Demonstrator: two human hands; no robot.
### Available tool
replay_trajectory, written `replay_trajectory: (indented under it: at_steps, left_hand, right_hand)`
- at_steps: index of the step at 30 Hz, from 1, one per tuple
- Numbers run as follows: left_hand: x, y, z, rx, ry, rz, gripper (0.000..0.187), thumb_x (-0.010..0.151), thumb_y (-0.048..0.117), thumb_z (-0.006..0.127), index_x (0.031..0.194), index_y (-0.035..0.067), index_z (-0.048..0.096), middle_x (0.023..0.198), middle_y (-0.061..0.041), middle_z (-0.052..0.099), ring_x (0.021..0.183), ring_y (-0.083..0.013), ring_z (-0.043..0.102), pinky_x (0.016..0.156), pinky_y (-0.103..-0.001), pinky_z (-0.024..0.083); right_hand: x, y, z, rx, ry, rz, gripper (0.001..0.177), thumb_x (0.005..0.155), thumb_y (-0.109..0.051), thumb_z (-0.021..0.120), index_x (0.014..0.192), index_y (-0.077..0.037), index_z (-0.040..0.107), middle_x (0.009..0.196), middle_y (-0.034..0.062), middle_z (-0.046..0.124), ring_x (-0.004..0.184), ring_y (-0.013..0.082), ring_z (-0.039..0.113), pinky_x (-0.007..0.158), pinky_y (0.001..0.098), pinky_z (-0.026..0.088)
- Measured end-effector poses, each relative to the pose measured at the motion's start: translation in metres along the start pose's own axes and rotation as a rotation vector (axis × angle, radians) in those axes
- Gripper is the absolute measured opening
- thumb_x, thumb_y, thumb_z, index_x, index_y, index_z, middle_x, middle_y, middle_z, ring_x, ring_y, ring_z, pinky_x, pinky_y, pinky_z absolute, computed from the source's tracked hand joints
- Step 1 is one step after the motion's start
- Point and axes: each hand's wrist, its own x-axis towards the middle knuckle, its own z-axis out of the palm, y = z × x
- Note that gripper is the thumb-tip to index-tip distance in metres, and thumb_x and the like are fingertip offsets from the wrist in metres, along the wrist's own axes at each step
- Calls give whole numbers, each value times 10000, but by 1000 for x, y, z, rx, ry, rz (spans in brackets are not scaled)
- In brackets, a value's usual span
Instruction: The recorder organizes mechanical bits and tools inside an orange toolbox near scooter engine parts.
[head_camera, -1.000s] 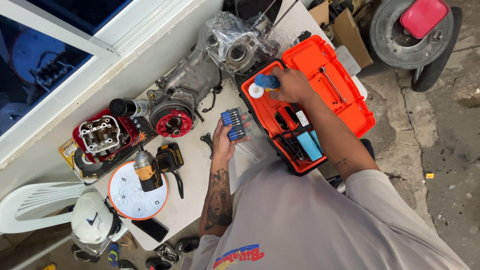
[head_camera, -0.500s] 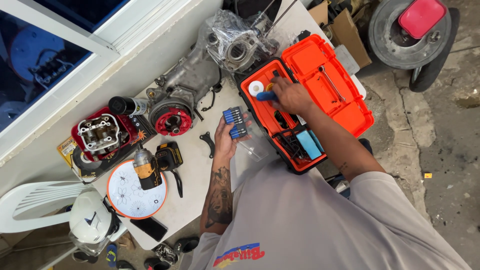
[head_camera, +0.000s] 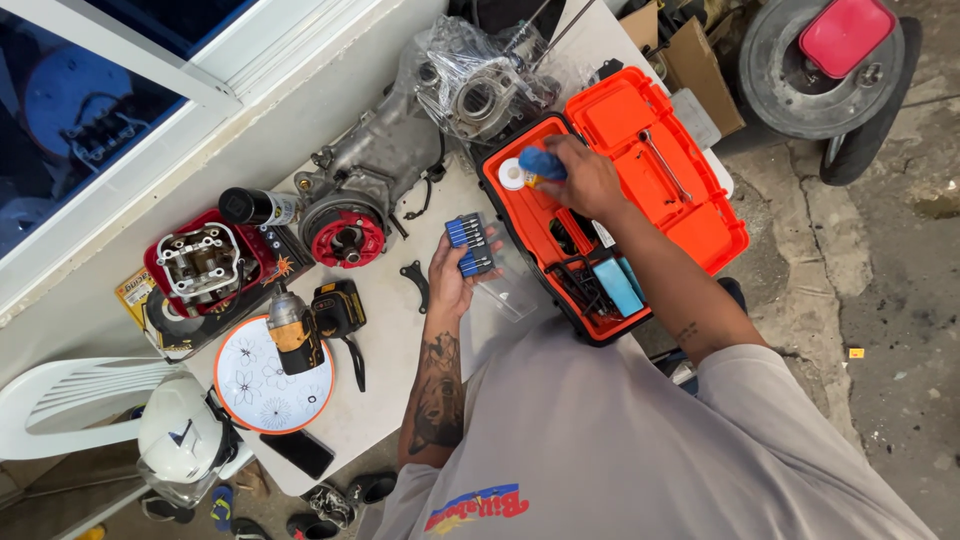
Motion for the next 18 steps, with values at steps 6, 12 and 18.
replay_trajectory:
  at_steps: [6, 12, 18]
  left_hand:
    - [3, -2, 1, -9, -22, -14, 475, 1038, 117, 409, 1512, 117, 372, 1327, -236, 641, 1124, -354, 699, 717, -478, 670]
    - [14, -10, 38, 198, 87, 67, 644, 941, 110, 704, 1489, 166, 370, 1223, -138, 680, 1009, -233, 720, 630, -392, 654]
    - [25, -1, 66, 232, 111, 195, 711, 834, 48, 813, 1407, 154, 407, 1093, -8, 662, 885, -114, 691, 591, -296, 635]
  right_hand:
    - [26, 14, 8, 52, -284, 63, 467, 791, -217, 847, 1205, -117, 653, 1106, 118, 731, 1023, 350, 702, 857, 473, 546]
    - [17, 32, 19, 458, -262, 193, 408, 761, -224, 927, 1013, -40, 664, 946, 99, 722, 872, 200, 672, 767, 352, 549]
    - [-20, -14, 10, 870, -132, 380, 280, 830, -171, 877, 925, -28, 656, 845, -13, 671, 774, 63, 613, 675, 255, 510]
